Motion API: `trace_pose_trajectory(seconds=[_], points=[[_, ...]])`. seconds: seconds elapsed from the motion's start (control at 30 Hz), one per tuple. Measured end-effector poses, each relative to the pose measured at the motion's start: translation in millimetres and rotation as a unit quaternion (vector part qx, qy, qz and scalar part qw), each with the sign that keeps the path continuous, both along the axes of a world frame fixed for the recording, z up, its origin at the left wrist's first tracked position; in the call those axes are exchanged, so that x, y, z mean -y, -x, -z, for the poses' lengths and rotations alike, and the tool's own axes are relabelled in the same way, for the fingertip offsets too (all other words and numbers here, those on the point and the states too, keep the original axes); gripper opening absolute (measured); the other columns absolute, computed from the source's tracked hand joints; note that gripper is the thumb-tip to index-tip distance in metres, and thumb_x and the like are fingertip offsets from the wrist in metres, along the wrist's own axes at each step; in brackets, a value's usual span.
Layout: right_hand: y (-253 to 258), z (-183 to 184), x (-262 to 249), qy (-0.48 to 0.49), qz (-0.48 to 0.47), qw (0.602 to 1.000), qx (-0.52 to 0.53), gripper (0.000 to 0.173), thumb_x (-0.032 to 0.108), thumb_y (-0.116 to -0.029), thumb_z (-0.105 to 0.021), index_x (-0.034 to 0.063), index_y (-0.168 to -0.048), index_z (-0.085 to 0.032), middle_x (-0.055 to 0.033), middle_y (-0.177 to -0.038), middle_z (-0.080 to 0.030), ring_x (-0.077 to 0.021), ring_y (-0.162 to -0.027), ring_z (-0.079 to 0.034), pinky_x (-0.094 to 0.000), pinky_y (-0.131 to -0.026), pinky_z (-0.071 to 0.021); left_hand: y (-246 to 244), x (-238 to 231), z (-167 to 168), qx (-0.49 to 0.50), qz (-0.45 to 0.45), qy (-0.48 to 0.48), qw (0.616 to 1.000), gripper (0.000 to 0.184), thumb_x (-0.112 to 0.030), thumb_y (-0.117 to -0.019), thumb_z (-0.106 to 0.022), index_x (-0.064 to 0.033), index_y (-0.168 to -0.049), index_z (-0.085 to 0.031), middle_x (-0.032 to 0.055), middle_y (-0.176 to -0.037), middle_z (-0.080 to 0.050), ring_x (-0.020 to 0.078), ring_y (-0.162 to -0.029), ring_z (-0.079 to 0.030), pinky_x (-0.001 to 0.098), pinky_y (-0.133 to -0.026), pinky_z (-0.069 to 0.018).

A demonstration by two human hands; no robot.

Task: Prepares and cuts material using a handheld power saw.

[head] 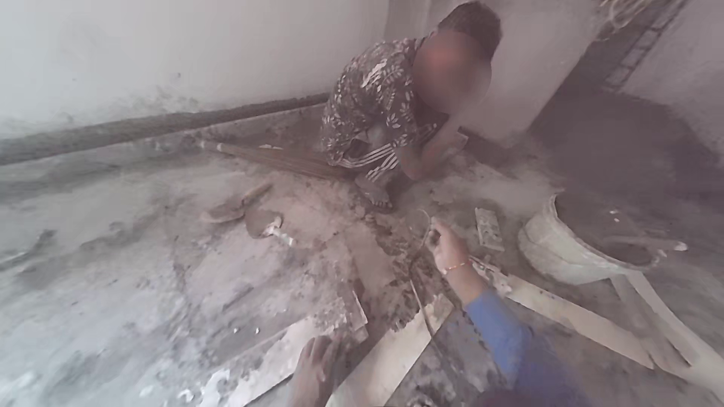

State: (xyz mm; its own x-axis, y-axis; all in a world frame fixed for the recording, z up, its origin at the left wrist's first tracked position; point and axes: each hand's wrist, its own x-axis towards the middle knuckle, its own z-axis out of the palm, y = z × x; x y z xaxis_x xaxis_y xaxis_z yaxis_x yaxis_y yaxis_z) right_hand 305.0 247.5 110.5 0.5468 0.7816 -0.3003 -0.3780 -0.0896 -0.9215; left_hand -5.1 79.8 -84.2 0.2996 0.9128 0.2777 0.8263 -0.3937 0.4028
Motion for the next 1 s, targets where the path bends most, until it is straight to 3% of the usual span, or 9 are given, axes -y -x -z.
trace_pose_trajectory(seconds=[0.27,0.33,0.47,0.6,0.73,0.8,0.87,0.93,1.0], points=[[-36,-14,-8,-0.036,0.069,0.995,0.066,0.022,0.017,-0.1031,-0.060,0.0039,-0.120,-0.059,-0.0059,-0.090,-0.058,-0.0134,-0.069,-0.058,-0.0294,-0.063,-0.0548,3,-1,2,-0.025,-0.008,0.002,1.000,0.033,-0.034,-0.0979,-0.063,-0.0175,-0.125,-0.074,0.0127,-0.106,-0.072,0.0313,-0.102,-0.069,0.0463,-0.090,-0.0577],[-39,-15,-8,-0.047,0.081,0.992,0.090,0.021,0.019,-0.1040,-0.060,0.0043,-0.120,-0.059,-0.0064,-0.090,-0.060,-0.0141,-0.067,-0.061,-0.0304,-0.061,-0.0566,2,-2,5,-0.021,-0.008,-0.008,1.000,0.032,-0.033,-0.0962,-0.065,-0.0168,-0.122,-0.074,0.0125,-0.104,-0.072,0.0309,-0.099,-0.069,0.0463,-0.088,-0.0586],[-29,-6,3,-0.056,-0.031,0.977,0.205,0.029,0.017,-0.1040,-0.061,-0.0002,-0.127,-0.060,-0.0135,-0.107,-0.067,-0.0201,-0.083,-0.069,-0.0358,-0.072,-0.0612,2,-2,2,-0.017,0.001,0.004,1.000,0.032,-0.024,-0.0914,-0.070,-0.0133,-0.122,-0.075,0.0155,-0.106,-0.072,0.0356,-0.101,-0.069,0.0498,-0.089,-0.0579],[-1,42,15,0.008,-0.220,0.930,0.293,0.028,0.018,-0.1033,-0.062,0.0004,-0.124,-0.065,-0.0146,-0.115,-0.071,-0.0228,-0.097,-0.073,-0.0399,-0.081,-0.0634,3,-2,2,-0.019,0.002,0.019,1.000,0.028,-0.025,-0.0937,-0.069,-0.0134,-0.119,-0.075,0.0139,-0.107,-0.072,0.0338,-0.103,-0.068,0.0487,-0.091,-0.0571],[43,97,42,0.004,-0.368,0.817,0.444,0.028,0.021,-0.0998,-0.063,0.0020,-0.118,-0.071,-0.0124,-0.115,-0.073,-0.0187,-0.104,-0.071,-0.0366,-0.093,-0.0588,5,-2,1,-0.016,0.005,0.056,0.998,0.033,-0.023,-0.0950,-0.067,-0.0159,-0.126,-0.072,0.0144,-0.113,-0.071,0.0346,-0.109,-0.067,0.0496,-0.096,-0.0552],[67,109,62,-0.008,-0.413,0.737,0.535,0.029,0.024,-0.0991,-0.062,0.0028,-0.116,-0.074,-0.0142,-0.114,-0.074,-0.0241,-0.108,-0.070,-0.0429,-0.100,-0.0542,6,-2,-2,-0.015,0.005,0.071,0.997,0.032,-0.027,-0.0990,-0.063,-0.0147,-0.128,-0.071,0.0150,-0.114,-0.071,0.0348,-0.110,-0.066,0.0496,-0.097,-0.0546],[84,129,77,-0.076,-0.460,0.650,0.600,0.030,0.029,-0.1022,-0.058,0.0109,-0.118,-0.076,-0.0078,-0.120,-0.074,-0.0206,-0.114,-0.069,-0.0401,-0.101,-0.0546,6,-1,-3,-0.012,0.002,0.071,0.997,0.032,-0.030,-0.1014,-0.060,-0.0141,-0.126,-0.072,0.0149,-0.113,-0.071,0.0343,-0.110,-0.066,0.0489,-0.097,-0.0547],[98,149,78,-0.231,-0.482,0.554,0.638,0.025,0.020,-0.1035,-0.054,0.0147,-0.118,-0.074,-0.0034,-0.127,-0.071,-0.0191,-0.121,-0.066,-0.0370,-0.103,-0.0546,5,-1,-2,-0.007,0.004,0.057,0.998,0.032,-0.028,-0.0993,-0.063,-0.0137,-0.127,-0.071,0.0153,-0.113,-0.070,0.0348,-0.109,-0.067,0.0492,-0.095,-0.0556],[117,153,71,-0.289,-0.541,0.444,0.653,0.035,0.009,-0.1041,-0.049,0.0185,-0.134,-0.065,-0.0012,-0.147,-0.060,-0.0215,-0.135,-0.057,-0.0421,-0.110,-0.0495,6,-2,-1,-0.002,0.004,0.062,0.998,0.031,-0.025,-0.0961,-0.068,-0.0121,-0.124,-0.072,0.0162,-0.115,-0.070,0.0357,-0.110,-0.066,0.0500,-0.096,-0.0550]])
